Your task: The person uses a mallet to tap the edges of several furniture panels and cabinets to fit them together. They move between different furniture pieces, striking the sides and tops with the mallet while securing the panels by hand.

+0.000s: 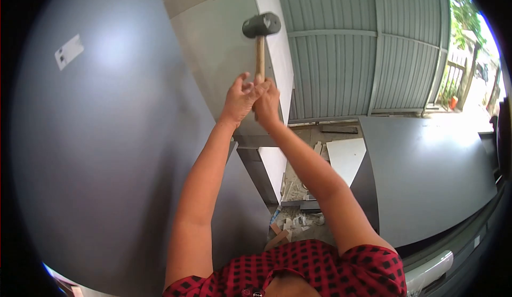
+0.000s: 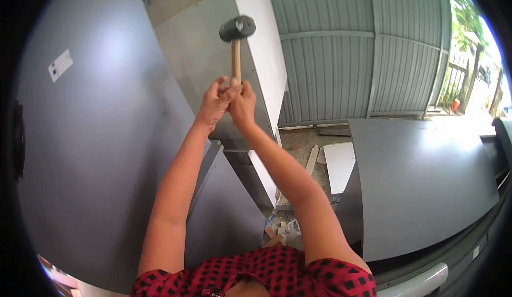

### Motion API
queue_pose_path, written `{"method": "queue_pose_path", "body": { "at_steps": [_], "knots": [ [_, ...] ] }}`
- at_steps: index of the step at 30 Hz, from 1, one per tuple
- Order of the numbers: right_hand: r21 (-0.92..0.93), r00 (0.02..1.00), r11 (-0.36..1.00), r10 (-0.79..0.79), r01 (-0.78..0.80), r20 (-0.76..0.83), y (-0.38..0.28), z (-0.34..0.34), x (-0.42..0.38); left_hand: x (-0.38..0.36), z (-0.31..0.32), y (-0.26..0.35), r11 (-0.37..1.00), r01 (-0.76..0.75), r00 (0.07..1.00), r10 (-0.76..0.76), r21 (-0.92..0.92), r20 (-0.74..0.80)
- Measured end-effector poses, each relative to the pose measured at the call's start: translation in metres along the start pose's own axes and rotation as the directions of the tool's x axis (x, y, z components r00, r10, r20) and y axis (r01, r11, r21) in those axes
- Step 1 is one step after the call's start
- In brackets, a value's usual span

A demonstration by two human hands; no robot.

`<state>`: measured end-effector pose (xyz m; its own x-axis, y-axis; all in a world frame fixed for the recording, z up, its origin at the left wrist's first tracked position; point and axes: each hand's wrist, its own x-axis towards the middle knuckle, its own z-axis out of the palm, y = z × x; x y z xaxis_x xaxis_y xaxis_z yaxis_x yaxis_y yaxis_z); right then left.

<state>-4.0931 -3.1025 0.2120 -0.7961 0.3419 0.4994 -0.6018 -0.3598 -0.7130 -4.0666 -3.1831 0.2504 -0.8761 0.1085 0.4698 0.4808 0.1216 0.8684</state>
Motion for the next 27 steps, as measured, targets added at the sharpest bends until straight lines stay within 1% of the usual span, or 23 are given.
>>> {"method": "queue_pose_path", "body": {
  "at_steps": [1,3,4,6,7,8,9,10,11,12,13,14,15,16,18,23,25,27],
  "knots": [
    [0.01,1.0,1.0,-0.01,0.01,-0.022,0.002,-0.004,-0.007,0.006,0.011,-0.002,1.0,-0.006,1.0,0.006,0.011,0.023],
    [0.165,0.997,0.983,0.079,-0.073,-0.027,0.005,-0.011,-0.017,0.015,0.029,-0.005,0.996,0.089,0.986,-0.089,0.008,0.141],
    [0.178,0.996,0.982,0.071,-0.062,-0.045,0.007,-0.017,-0.02,0.019,0.034,-0.008,0.996,0.083,0.984,-0.086,0.022,0.159],
    [0.173,0.987,0.976,0.146,-0.132,-0.071,0.01,-0.025,-0.021,0.025,0.042,-0.015,0.974,0.218,0.945,-0.226,0.057,0.237],
    [0.142,0.99,0.986,0.098,-0.083,-0.105,0.021,-0.028,-0.02,0.03,0.045,-0.021,0.975,0.21,0.942,-0.221,0.069,0.252],
    [0.148,0.989,0.986,0.09,-0.072,-0.118,0.031,-0.029,-0.019,0.034,0.048,-0.027,0.968,0.245,0.923,-0.251,0.056,0.292],
    [0.196,0.981,0.978,0.106,-0.073,-0.162,0.041,-0.029,-0.019,0.038,0.048,-0.033,0.958,0.283,0.901,-0.281,0.044,0.33],
    [0.245,0.971,0.967,0.125,-0.073,-0.202,0.036,-0.028,-0.022,0.037,0.052,-0.035,0.959,0.278,0.899,-0.279,0.052,0.337],
    [0.251,0.97,0.966,0.122,-0.067,-0.21,0.03,-0.029,-0.025,0.035,0.056,-0.037,0.953,0.281,0.912,-0.303,0.118,0.278],
    [0.294,0.951,0.936,0.255,-0.196,-0.177,0.025,-0.032,-0.028,0.033,0.058,-0.04,0.941,0.286,0.922,-0.322,0.182,0.217],
    [0.331,0.914,0.888,0.382,-0.32,-0.139,0.017,-0.035,-0.031,0.033,0.059,-0.046,0.941,0.283,0.92,-0.322,0.187,0.226],
    [0.334,0.912,0.888,0.381,-0.315,-0.15,0.023,-0.038,-0.033,0.035,0.058,-0.055,0.933,0.299,0.925,-0.335,0.202,0.181],
    [0.321,0.909,0.883,0.397,-0.342,-0.125,0.028,-0.04,-0.034,0.036,0.058,-0.064,0.924,0.315,0.928,-0.348,0.216,0.136],
    [0.308,0.905,0.878,0.414,-0.368,-0.1,0.033,-0.042,-0.034,0.036,0.058,-0.069,0.924,0.314,0.925,-0.35,0.219,0.147],
    [0.316,0.908,0.881,0.403,-0.352,-0.112,0.044,-0.042,-0.034,0.038,0.053,-0.081,0.929,0.324,0.924,-0.351,0.178,0.154],
    [0.351,0.907,0.88,0.392,-0.321,-0.154,0.041,-0.037,-0.038,0.032,0.052,-0.071,0.906,0.373,0.902,-0.404,0.2,0.152],
    [0.397,0.893,0.843,0.437,-0.364,-0.109,0.038,-0.039,-0.04,0.029,0.054,-0.065,0.898,0.394,0.893,-0.424,0.199,0.147],
    [0.389,0.893,0.846,0.436,-0.364,-0.111,0.045,-0.043,-0.038,0.023,0.058,-0.054,0.88,0.397,0.891,-0.438,0.26,0.118]
  ]
}}
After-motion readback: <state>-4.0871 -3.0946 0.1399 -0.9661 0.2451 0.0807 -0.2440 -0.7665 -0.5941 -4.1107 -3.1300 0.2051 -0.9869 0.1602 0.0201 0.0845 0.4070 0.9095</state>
